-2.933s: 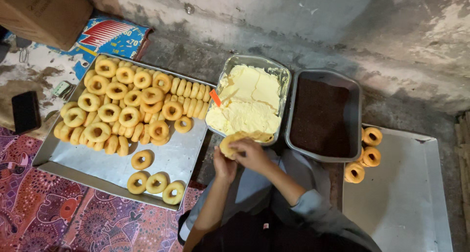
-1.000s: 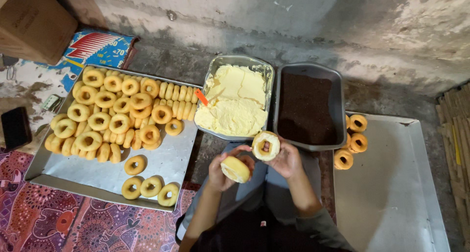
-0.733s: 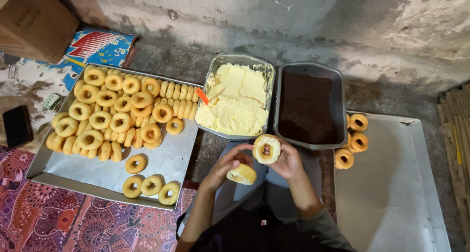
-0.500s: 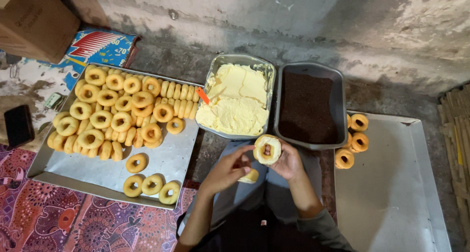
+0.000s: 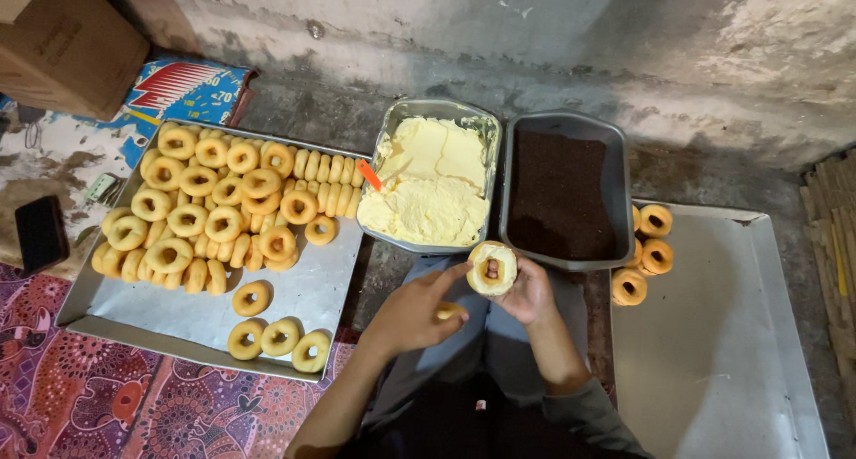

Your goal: The person fills ring-shaped donuts with a cream filling by hand, then dips them into a dark topping. The filled donuts are placed on a tray to the right.

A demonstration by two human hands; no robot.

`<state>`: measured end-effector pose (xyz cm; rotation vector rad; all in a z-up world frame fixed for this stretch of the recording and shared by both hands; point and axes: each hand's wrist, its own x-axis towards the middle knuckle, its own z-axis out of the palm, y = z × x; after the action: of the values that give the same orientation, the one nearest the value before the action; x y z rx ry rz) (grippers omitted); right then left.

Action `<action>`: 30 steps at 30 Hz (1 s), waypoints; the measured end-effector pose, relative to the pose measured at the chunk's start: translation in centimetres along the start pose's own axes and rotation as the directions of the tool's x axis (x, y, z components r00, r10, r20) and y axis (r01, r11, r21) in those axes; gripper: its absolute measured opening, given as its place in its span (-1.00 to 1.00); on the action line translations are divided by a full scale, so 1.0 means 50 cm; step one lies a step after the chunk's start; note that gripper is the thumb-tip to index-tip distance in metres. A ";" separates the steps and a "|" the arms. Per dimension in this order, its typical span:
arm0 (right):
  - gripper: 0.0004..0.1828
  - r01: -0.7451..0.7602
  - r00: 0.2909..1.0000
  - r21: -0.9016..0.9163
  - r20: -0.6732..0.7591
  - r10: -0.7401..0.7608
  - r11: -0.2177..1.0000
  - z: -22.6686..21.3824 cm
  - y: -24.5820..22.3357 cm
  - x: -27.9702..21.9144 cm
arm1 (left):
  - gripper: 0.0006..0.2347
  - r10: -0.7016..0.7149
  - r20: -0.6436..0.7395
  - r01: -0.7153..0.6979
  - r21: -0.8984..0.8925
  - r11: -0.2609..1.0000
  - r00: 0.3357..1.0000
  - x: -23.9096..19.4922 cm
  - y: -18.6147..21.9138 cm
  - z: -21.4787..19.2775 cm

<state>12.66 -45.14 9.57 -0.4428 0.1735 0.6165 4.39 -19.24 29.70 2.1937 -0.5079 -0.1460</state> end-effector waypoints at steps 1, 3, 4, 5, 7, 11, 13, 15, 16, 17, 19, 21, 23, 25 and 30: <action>-0.51 0.006 1.000 -0.017 -0.031 -0.007 1.000 -0.004 -0.001 0.000 | -0.37 -0.017 0.003 0.016 0.060 0.998 1.000 0.000 -0.001 0.004; -0.51 0.015 0.996 -0.051 -0.091 -0.020 0.999 -0.009 -0.003 0.001 | -0.38 -0.052 0.004 0.050 0.179 0.983 0.999 -0.002 -0.006 0.017; -0.52 0.022 0.998 -0.042 -0.054 -0.024 0.999 -0.009 -0.003 0.001 | -0.39 -0.070 0.014 0.065 0.220 0.973 0.997 -0.003 -0.011 0.025; -0.52 0.027 0.999 -0.033 -0.017 -0.027 0.999 -0.008 -0.003 0.000 | -0.40 -0.089 0.022 0.081 0.260 0.962 0.996 -0.006 -0.018 0.034; -0.51 0.033 0.999 -0.034 -0.019 -0.034 0.999 0.001 -0.004 -0.004 | -0.48 -0.129 0.043 0.110 0.299 0.948 0.991 -0.010 -0.043 0.052; -0.47 0.074 0.994 -0.077 -0.078 -0.080 0.994 0.031 -0.014 -0.012 | -0.61 -0.299 0.053 0.299 0.001 0.954 0.953 -0.006 -0.137 0.088; -0.47 0.115 0.990 -0.077 -0.075 -0.120 0.990 0.051 -0.021 -0.016 | -0.60 -0.443 0.032 0.427 -0.341 0.838 0.896 0.007 -0.185 0.121; -0.49 0.154 0.983 -0.058 -0.089 -0.158 0.986 0.076 -0.022 -0.021 | -0.52 -0.602 0.028 0.457 -0.680 0.574 0.798 0.020 -0.221 0.163; -0.51 0.203 0.972 -0.228 -0.071 -0.224 0.952 0.090 -0.018 -0.021 | -0.53 -0.614 0.053 0.369 -0.839 0.400 0.787 0.026 -0.235 0.182; -0.53 0.247 0.958 -0.390 -0.041 -0.285 0.887 0.105 -0.012 -0.022 | -0.54 -0.621 0.082 0.259 -0.945 0.200 0.780 0.034 -0.245 0.202; -0.55 0.326 0.919 -0.647 0.049 -0.390 0.689 0.137 0.004 -0.032 | -0.55 -0.620 0.103 0.083 -0.995 -0.062 0.777 0.044 -0.255 0.234; -0.57 0.389 0.870 -0.813 0.169 -0.464 0.434 0.174 0.039 -0.044 | -0.56 -0.619 0.086 -0.016 -0.987 -0.158 0.781 0.053 -0.256 0.256; -0.58 0.530 0.721 -0.831 0.547 -0.425 -0.171 0.208 0.054 -0.054 | -0.56 -0.580 0.075 -0.042 -0.982 -0.185 0.811 0.058 -0.252 0.271; -0.59 0.540 0.674 -0.708 0.688 -0.270 -0.455 0.233 0.049 -0.058 | -0.55 -0.565 0.036 -0.081 -0.980 -0.181 0.824 0.058 -0.252 0.274; -0.68 0.436 0.747 -0.742 0.614 -0.255 -0.510 0.255 0.019 -0.054 | -0.54 -0.587 -0.053 -0.205 -0.959 -0.196 0.808 0.059 -0.263 0.267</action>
<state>10.28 -40.08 21.39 -2.1665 -0.8260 -0.2480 7.41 -22.94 11.34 0.4727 0.3739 -0.0571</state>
